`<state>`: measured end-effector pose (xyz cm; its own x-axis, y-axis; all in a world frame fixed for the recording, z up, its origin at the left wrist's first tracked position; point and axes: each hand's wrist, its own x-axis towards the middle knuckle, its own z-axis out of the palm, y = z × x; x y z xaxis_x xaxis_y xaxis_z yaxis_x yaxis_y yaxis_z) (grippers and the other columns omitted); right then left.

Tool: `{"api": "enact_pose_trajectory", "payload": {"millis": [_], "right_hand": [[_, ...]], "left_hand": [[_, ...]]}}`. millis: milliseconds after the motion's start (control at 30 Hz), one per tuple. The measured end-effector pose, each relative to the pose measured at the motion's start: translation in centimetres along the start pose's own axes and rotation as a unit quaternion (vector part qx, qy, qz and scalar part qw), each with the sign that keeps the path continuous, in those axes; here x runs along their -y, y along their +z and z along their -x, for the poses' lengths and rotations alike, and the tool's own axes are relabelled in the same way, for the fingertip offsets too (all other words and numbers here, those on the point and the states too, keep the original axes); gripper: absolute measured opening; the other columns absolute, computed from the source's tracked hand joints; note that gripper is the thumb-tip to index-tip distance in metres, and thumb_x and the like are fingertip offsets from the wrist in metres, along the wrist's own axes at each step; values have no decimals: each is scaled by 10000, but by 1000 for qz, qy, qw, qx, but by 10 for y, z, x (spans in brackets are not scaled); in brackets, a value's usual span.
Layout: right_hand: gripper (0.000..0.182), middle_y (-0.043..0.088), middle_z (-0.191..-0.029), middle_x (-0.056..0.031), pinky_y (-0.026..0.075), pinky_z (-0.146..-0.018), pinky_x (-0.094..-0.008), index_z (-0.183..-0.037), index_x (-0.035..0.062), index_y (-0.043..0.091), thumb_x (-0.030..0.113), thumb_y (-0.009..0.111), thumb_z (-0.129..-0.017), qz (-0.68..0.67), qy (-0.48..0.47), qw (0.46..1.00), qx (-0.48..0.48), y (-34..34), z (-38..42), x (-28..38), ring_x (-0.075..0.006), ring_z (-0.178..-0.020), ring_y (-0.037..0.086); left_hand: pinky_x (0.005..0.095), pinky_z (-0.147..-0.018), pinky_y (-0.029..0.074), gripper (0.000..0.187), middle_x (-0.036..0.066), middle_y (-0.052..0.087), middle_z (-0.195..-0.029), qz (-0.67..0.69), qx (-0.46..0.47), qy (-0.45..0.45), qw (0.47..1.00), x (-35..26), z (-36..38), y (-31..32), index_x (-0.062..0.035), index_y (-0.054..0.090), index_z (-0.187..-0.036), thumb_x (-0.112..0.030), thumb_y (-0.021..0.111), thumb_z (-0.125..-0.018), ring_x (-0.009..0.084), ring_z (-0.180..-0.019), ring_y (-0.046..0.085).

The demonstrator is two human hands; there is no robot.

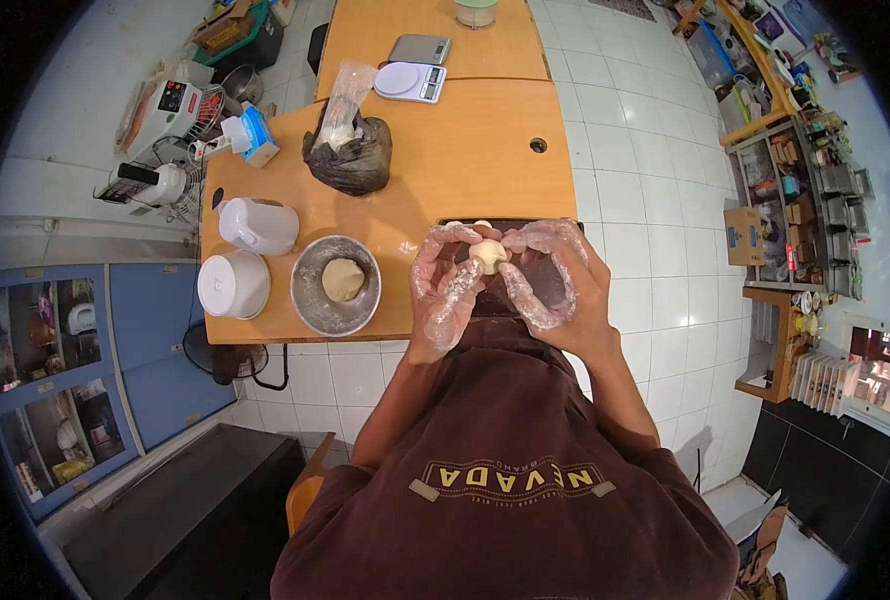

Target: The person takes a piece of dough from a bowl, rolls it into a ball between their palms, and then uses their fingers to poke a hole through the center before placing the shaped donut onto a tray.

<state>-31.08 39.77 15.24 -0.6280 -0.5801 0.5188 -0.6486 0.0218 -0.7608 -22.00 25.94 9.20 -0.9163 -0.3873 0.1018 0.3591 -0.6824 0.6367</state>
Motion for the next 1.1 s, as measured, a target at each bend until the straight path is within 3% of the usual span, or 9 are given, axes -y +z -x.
{"api": "enact_pose_trajectory", "payload": {"millis": [133, 267, 533, 767, 1100], "right_hand": [[326, 709, -1054, -164, 579, -818, -395, -1091, 1, 721, -38, 811, -781, 45, -54, 998, -1, 0, 2, -7, -333, -959, 701], [293, 708, -1040, -164, 578, -819, -393, -1056, -7, 722, -35, 813, -779, 35, -40, 999, -8, 2, 2, -7, -334, -944, 702], [306, 708, -1045, -166, 581, -822, -391, -1066, -15, 719, -28, 822, -778, -8, 15, 1000, -2, 3, 3, -1, -331, -952, 708], [322, 730, -1066, -149, 578, -854, -402, -1113, 17, 756, -19, 817, -799, 26, -29, 999, 26, -5, 2, -4, -325, -982, 709], [302, 723, -1025, -144, 571, -821, -411, -1073, 18, 751, -35, 809, -782, 36, -55, 997, 27, -5, 4, -16, -332, -959, 702]], "left_hand": [[436, -1064, 563, 255, 187, 622, -1283, -24, 7, 6, 1000, -3, -1, -1, 1, 585, -1209, -48, 694, -983, 375, -1290, 624], [440, -1069, 560, 267, 186, 631, -1273, -55, 13, 15, 998, -3, -1, -3, 2, 584, -1212, -44, 703, -977, 376, -1290, 624], [382, -949, 620, 275, 195, 649, -1276, -29, -20, -11, 999, -3, 2, -2, -7, 586, -1239, -103, 693, -1005, 275, -1169, 686], [331, -874, 646, 281, 177, 670, -1245, -54, -39, -27, 997, -4, 2, -6, -13, 597, -1247, -169, 681, -1029, 225, -1124, 701], [379, -934, 643, 243, 141, 667, -1214, -109, -45, -33, 992, -4, 3, -3, 3, 601, -1228, -130, 664, -1036, 241, -1168, 687]]}}
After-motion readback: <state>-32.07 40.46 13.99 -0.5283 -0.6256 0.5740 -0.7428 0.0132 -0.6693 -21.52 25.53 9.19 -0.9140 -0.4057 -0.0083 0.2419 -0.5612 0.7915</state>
